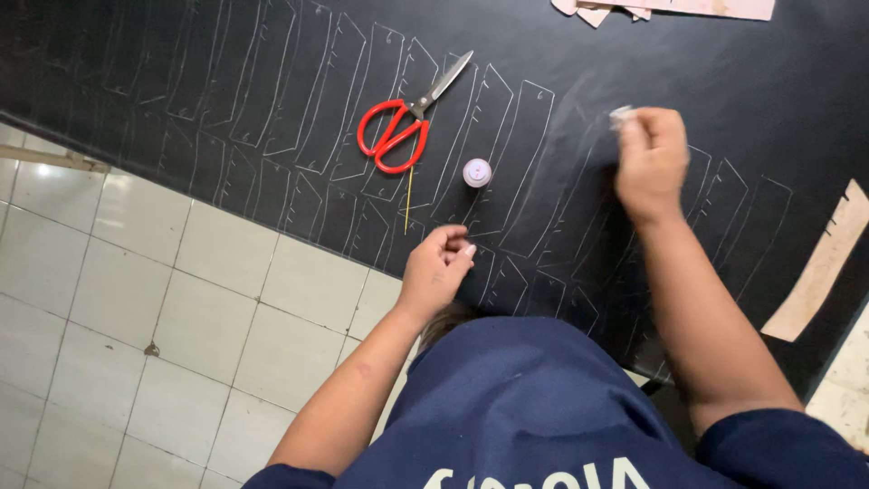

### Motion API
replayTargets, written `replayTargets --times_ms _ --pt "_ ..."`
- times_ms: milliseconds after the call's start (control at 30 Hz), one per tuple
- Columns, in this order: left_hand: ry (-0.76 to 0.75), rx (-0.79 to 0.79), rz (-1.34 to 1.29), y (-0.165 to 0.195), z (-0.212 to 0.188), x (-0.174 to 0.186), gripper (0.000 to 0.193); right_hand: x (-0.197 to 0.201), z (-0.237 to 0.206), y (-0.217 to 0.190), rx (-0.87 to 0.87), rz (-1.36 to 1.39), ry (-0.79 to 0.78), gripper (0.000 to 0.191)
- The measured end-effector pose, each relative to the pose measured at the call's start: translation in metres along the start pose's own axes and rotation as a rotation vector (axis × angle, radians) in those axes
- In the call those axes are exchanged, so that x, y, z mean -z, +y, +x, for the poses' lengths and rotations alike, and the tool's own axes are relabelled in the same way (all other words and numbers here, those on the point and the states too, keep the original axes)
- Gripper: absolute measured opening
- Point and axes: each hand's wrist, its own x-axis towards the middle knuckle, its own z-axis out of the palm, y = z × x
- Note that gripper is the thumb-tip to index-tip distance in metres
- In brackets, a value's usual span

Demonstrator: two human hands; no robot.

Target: The person applies liquid from a small bottle onto a white cloth and wipes a large black sheet on a table. They repeatedly apply liquid and wipe different sections of the sheet, moving the cloth across the surface to remove chalk-like markings.

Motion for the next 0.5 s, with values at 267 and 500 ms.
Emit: replayTargets --times_ms 267,500 --pt "0.222 -0.571 0.384 0.034 0.039 -0.016 0.076 0.01 -0.059 0.007 -0.65 0.719 -0.095 0.015" --pt "0.167 -0.464 0.368 0.05 0.06 -0.036 0.054 0.019 -0.089 0.01 -0.772 0.889 -0.136 0.019"
